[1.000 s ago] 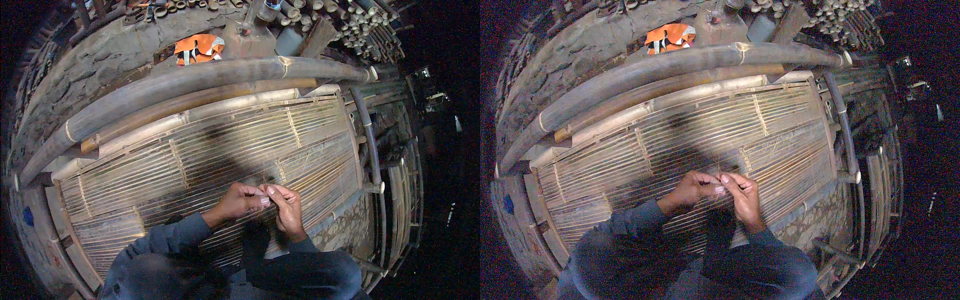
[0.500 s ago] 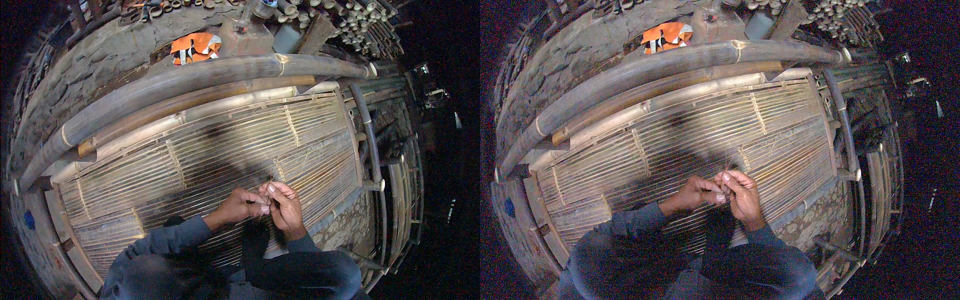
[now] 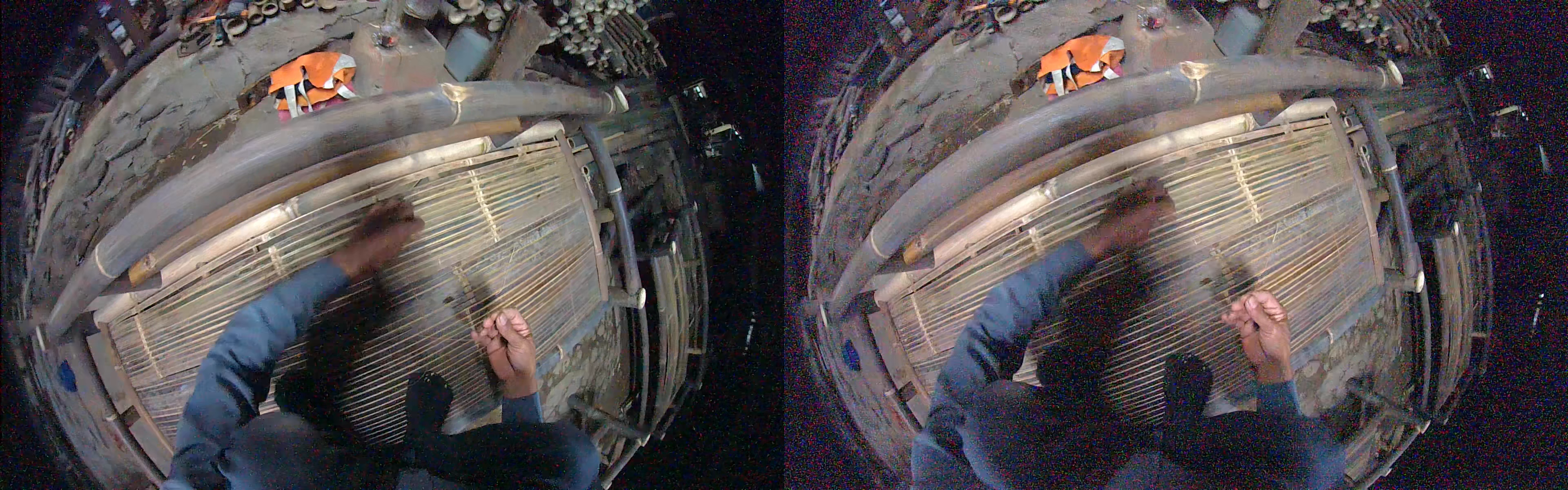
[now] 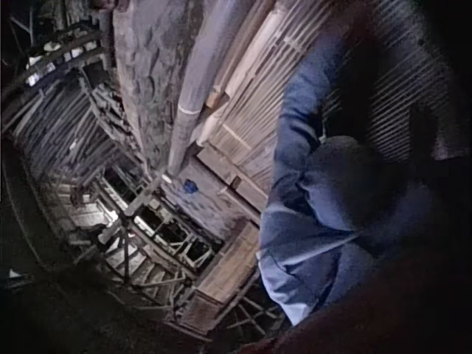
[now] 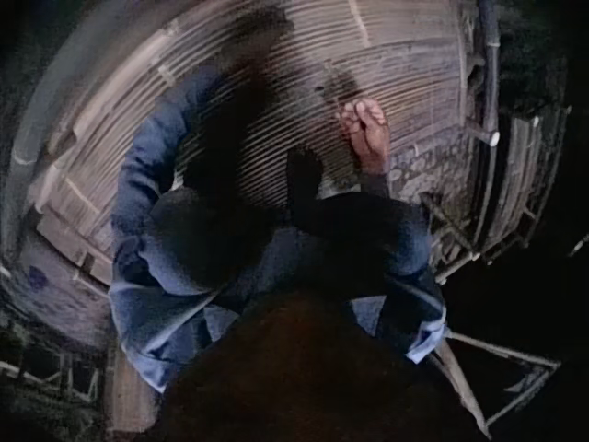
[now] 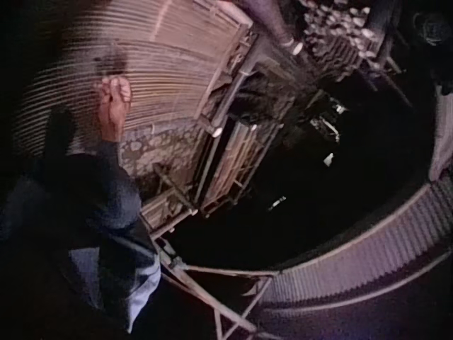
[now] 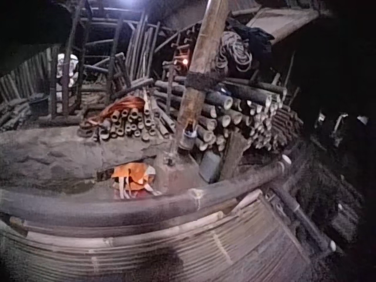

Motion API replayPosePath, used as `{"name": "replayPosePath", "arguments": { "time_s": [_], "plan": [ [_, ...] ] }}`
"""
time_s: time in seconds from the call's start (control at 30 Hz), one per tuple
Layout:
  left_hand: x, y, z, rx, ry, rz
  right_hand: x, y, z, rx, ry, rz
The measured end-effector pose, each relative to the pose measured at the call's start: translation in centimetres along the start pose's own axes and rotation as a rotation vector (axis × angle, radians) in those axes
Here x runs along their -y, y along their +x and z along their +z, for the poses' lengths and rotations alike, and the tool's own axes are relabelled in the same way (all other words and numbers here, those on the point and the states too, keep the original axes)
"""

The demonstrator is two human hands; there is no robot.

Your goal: The person ties thin bamboo slats to a larger frame using string and then uses a small knife to cut the string.

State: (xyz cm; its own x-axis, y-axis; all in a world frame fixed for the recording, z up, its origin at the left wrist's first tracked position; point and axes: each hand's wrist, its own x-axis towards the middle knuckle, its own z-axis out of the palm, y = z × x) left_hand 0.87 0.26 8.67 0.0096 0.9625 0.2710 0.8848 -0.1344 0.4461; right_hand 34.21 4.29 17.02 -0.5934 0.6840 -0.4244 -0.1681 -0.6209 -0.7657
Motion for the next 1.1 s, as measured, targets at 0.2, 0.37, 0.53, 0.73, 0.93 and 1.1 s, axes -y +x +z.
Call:
{"name": "replayPosePath", "arguments": {
  "time_s": [0.2,0.37,0.53,0.73,0.93,1.1],
  "plan": [
    [4.1,3.3,2.0,0.243,0.005,0.018,-0.7,-0.8,-2.2,-0.029,0.009,0.086],
    [5.0,2.5,2.5,0.117,-0.401,-0.209,-0.6,0.2,-3.0,-0.053,0.032,0.104],
    [5.5,3.1,2.5,-0.191,-0.767,-0.32,-0.5,1.6,-2.8,-0.015,0.017,0.112],
    [5.1,2.2,1.5,-0.373,-0.974,-0.414,-0.4,3.0,-1.2,0.005,0.0,0.075],
    [3.8,1.5,0.6,-0.346,-0.99,-0.367,-0.3,5.6,1.6,0.017,-0.066,0.044],
    [2.2,0.3,-0.6,-0.295,-0.669,-0.492,-0.5,8.1,4.6,0.033,-0.14,-0.021]
  ]
}}
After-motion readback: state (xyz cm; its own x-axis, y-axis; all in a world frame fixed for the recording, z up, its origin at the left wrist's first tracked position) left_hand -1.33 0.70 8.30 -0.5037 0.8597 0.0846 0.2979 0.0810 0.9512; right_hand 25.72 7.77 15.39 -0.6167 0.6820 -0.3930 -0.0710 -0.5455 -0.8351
